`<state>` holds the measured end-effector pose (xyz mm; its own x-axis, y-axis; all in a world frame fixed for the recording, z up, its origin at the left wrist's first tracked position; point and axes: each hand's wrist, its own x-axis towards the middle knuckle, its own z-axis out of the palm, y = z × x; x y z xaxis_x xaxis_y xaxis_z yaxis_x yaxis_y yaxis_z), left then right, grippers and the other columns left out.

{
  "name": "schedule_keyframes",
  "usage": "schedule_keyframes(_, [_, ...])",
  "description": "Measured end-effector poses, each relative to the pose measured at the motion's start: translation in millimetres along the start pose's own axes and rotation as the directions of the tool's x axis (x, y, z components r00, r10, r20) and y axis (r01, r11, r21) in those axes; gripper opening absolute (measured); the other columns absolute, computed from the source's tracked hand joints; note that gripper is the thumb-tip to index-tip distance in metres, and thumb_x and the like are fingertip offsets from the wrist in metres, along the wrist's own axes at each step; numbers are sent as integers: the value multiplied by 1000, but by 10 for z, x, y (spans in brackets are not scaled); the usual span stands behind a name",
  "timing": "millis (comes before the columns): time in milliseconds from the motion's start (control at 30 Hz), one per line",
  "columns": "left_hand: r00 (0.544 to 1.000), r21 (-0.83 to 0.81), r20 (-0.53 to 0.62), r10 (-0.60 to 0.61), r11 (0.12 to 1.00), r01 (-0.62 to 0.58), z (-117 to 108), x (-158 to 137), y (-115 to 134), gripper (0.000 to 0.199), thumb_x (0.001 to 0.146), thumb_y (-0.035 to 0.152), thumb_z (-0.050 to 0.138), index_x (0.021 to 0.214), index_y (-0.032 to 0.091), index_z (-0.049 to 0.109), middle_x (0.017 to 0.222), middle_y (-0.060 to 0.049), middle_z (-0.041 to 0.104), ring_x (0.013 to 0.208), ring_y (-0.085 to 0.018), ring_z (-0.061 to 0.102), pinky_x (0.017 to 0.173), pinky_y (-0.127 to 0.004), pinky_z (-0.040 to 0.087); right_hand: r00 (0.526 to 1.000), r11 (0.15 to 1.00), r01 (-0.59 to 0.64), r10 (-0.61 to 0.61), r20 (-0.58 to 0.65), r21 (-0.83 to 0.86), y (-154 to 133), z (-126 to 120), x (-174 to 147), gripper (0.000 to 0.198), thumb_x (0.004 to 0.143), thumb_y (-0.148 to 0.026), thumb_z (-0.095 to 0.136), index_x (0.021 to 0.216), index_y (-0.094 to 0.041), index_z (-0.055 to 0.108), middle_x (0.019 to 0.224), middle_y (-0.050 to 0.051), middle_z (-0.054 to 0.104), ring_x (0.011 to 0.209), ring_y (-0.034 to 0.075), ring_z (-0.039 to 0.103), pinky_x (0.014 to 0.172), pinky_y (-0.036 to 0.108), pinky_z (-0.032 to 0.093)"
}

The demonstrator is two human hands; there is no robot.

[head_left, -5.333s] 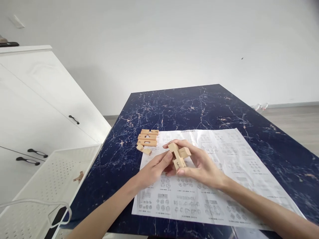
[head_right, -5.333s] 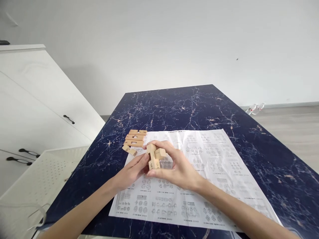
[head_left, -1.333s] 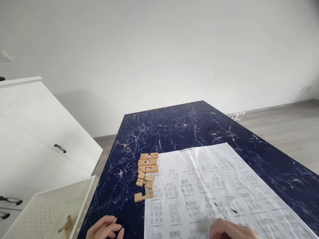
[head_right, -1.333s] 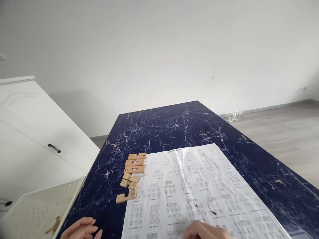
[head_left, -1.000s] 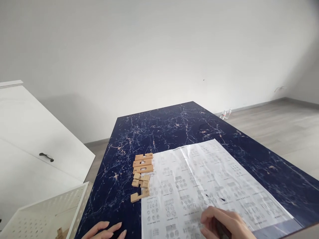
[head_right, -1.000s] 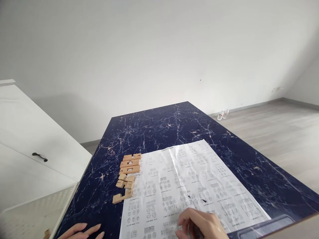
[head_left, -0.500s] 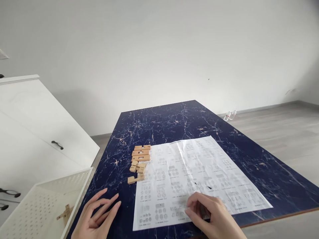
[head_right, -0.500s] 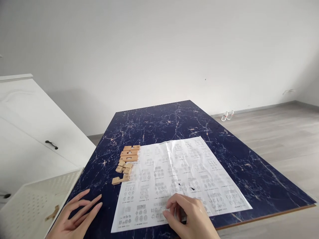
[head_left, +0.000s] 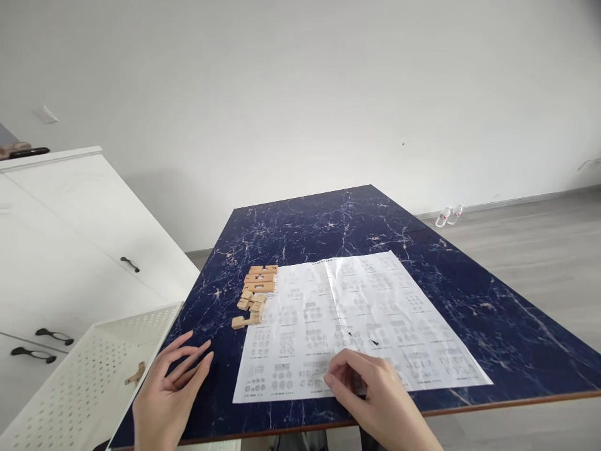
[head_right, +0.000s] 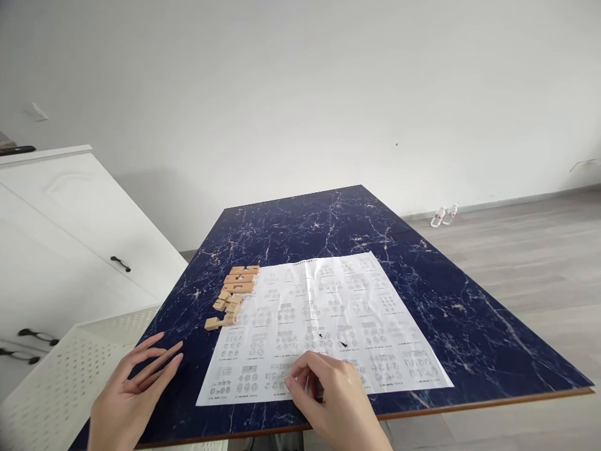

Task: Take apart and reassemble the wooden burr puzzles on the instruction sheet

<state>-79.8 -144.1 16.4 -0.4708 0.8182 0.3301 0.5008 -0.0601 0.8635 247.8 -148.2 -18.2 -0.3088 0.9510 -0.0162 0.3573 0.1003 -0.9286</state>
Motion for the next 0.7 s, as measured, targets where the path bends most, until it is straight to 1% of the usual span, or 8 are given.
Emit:
schedule_keyframes(100, [1000,41,-3,4,999,-4,2,-16,33,38,78,51,86,94,22,67,142,-9,70,108,-34,82,98,-36,67,1000,1000,-8,8,-4,-16,-5,-9,-1,24,104,-43,55,92,-26,65,81,3,71,71,19,65,63,28,46])
schedule_keyframes(200, [1000,56,-3,17,998,-17,-5,-24,32,38,79,50,86,95,21,68,141,-10,70,109,-36,81,101,-42,66,1000,1000,-7,6,-12,-18,-8,-16,-4,24,104,-44,55,92,-26,65,82,3,72,72,20,65,64,29,46])
schedule_keyframes(367, [999,50,7,42,998,-43,-19,2,-64,37,80,52,84,95,21,70,141,-11,71,112,-37,80,102,-46,66,1000,1000,-12,12,-6,4,-10,-28,-16,25,105,-46,55,94,-27,66,84,3,72,74,20,66,64,29,46])
schedule_keyframes(433, [999,54,33,30,998,-32,-37,47,-139,43,79,53,85,106,22,72,137,-11,74,117,-37,78,107,-48,63,1000,1000,-11,11,5,18,-19,-34,-17,25,105,-46,54,94,-27,66,85,3,72,75,20,66,64,28,46])
schedule_keyframes(500, [996,98,87,-1,995,-8,-61,114,-204,56,80,57,85,123,24,73,130,-12,79,123,-37,75,112,-50,59,1000,1000,-11,11,7,20,-30,-37,-12,25,105,-45,55,94,-26,66,85,3,72,75,20,65,64,28,46])
schedule_keyframes(533, [995,111,100,1,994,-12,-71,155,-221,58,81,60,82,126,24,74,127,-12,80,123,-36,76,112,-50,59,1000,1000,-11,11,1,15,-35,-38,-9,24,105,-44,55,93,-26,66,84,2,72,74,20,65,64,28,46])
schedule_keyframes(600, [994,134,105,24,990,-38,-74,245,-206,55,86,65,75,122,23,77,117,-11,84,113,-34,80,109,-49,62,1000,1000,-8,8,-10,-1,-42,-38,-5,23,104,-42,55,92,-26,65,83,2,72,73,20,65,65,29,45])
schedule_keyframes(700, [990,182,130,53,980,-77,13,399,-70,47,88,64,74,105,21,81,99,-9,85,84,-29,84,93,-44,70,1000,1000,-8,8,-10,-6,-42,-38,-6,23,104,-42,54,92,-26,65,83,2,72,73,19,65,65,28,45])
